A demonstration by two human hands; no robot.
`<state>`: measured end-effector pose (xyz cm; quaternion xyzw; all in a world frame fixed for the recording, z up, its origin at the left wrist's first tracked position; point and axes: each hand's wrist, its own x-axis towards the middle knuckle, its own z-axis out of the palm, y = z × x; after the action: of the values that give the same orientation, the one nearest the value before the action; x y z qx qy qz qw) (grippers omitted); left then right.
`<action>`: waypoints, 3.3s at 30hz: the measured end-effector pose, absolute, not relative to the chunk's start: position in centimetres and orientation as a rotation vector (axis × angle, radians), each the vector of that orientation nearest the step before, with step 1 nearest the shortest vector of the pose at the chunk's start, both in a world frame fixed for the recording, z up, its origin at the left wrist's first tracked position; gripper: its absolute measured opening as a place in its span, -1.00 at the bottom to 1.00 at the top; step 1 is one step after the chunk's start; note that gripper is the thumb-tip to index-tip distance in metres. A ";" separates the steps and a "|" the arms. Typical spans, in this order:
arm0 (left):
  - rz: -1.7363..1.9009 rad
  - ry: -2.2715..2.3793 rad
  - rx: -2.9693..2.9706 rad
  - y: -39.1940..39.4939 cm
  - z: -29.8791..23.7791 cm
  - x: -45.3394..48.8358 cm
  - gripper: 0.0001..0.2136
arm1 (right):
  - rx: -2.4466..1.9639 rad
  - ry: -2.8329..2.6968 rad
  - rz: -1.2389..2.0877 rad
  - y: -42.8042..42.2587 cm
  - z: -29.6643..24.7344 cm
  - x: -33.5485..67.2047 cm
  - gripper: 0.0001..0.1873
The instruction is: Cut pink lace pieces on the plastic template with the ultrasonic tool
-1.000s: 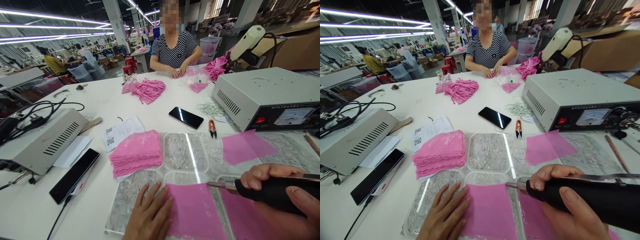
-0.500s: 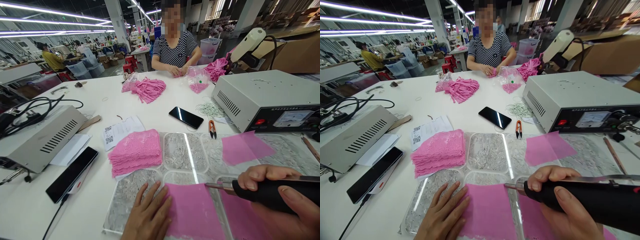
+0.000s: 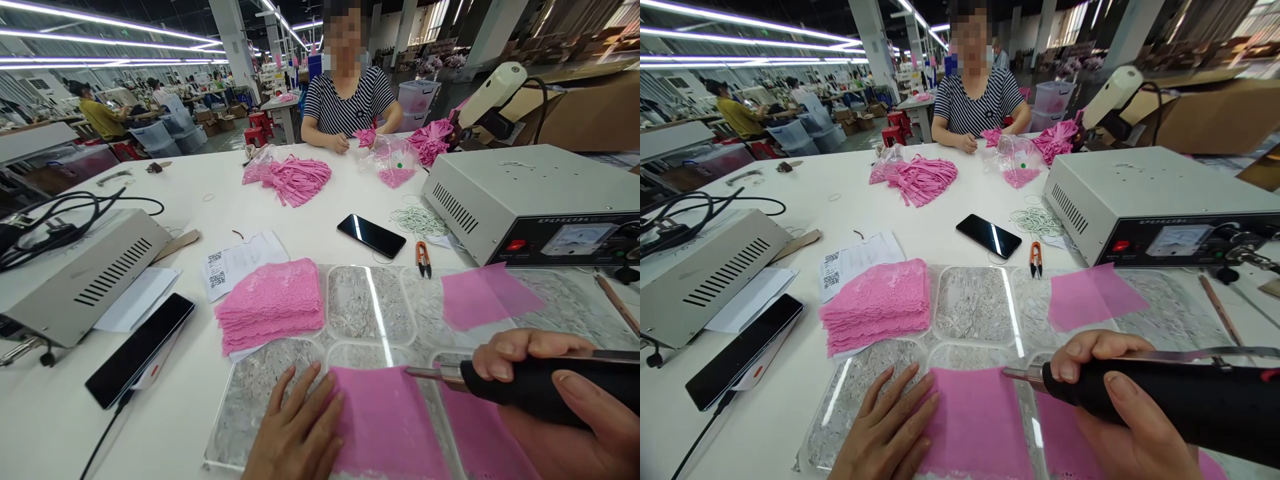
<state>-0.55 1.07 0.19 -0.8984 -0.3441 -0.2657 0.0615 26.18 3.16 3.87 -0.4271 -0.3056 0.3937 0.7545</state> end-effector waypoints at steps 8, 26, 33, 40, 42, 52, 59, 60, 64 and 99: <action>-0.833 -1.043 -2.699 1.0 -0.1 -0.8 -0.78 | -0.892 -0.811 0.971 3.1 4.8 24.9 -0.86; -0.841 -1.070 -2.703 0.9 0.1 -0.6 -0.78 | -0.838 -0.861 1.018 3.1 3.9 24.7 -0.87; -0.822 -1.082 -2.697 0.7 -0.1 -0.8 -0.78 | -0.848 -0.939 1.070 3.6 5.4 22.6 -0.82; -0.839 -1.073 -2.686 0.7 -0.1 -0.9 -0.78 | -0.831 -0.929 1.072 4.1 4.9 22.4 -0.82; -0.838 -1.069 -2.686 0.7 0.0 -0.9 -0.78 | -0.825 -0.942 1.072 4.1 4.6 22.4 -0.82; -0.870 -1.060 -2.720 0.9 0.3 -1.0 -0.79 | -0.773 -0.853 1.053 4.1 5.2 23.6 -0.83; -1.041 -0.827 -2.718 0.1 -0.6 1.3 -0.86 | -0.862 -0.727 0.909 2.2 5.9 27.7 -0.77; -1.064 -0.767 -2.721 -0.1 -0.8 2.1 -0.87 | -0.863 -0.712 0.907 1.9 5.7 27.9 -0.77; -0.939 -0.608 -2.824 -0.5 -1.3 4.9 -0.82 | -0.847 -0.725 0.934 1.6 5.1 28.1 -0.75; -0.776 -0.473 -2.963 -0.4 -1.1 5.8 -0.80 | -0.773 -0.780 1.105 0.7 4.3 28.8 -0.85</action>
<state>5.78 -0.45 -1.13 -0.9558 -0.1525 -0.2503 0.0211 28.76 0.68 4.29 -0.3487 -0.3519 0.4981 0.7116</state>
